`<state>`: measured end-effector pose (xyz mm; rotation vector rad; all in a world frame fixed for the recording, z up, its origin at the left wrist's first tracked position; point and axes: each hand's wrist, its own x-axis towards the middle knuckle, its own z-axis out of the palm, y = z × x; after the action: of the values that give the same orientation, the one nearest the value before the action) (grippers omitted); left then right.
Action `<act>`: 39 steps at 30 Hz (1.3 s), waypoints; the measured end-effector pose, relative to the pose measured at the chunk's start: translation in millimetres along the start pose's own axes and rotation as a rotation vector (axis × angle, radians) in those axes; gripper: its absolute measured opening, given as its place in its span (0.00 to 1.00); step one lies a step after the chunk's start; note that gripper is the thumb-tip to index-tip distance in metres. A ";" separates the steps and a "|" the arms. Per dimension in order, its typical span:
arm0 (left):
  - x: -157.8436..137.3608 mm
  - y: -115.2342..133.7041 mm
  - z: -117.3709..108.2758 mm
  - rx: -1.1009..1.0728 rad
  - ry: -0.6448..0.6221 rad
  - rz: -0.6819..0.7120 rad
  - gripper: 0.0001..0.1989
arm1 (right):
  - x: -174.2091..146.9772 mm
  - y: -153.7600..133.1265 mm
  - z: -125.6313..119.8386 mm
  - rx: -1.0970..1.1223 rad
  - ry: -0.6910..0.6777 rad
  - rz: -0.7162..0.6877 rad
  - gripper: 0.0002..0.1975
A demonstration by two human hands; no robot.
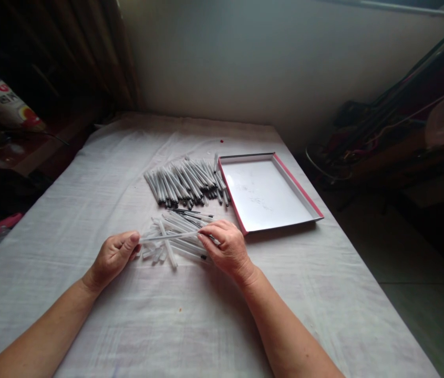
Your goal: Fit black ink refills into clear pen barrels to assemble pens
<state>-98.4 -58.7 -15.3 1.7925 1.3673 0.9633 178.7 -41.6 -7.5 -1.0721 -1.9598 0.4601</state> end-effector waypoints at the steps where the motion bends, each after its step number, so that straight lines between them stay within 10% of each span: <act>1: 0.5 -0.1 -1.4 0.016 0.003 0.003 0.24 | 0.1 0.9 -1.0 0.003 0.001 0.001 0.06; 14: 5.9 -27.8 -58.9 0.142 0.365 -0.111 0.19 | -0.2 17.8 -22.3 -0.302 -0.087 0.072 0.09; 31: -0.7 10.6 2.2 0.073 -0.052 0.179 0.19 | -4.8 -11.5 -0.5 -0.208 -0.283 -0.222 0.13; 39: 1.0 6.4 0.0 -0.174 -0.131 -0.149 0.27 | -0.9 -24.6 3.0 -0.336 -0.184 -0.371 0.13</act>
<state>-95.1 -59.1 -9.7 1.5720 1.2753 0.8430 163.9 -56.0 6.0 -0.8557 -2.3960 0.0259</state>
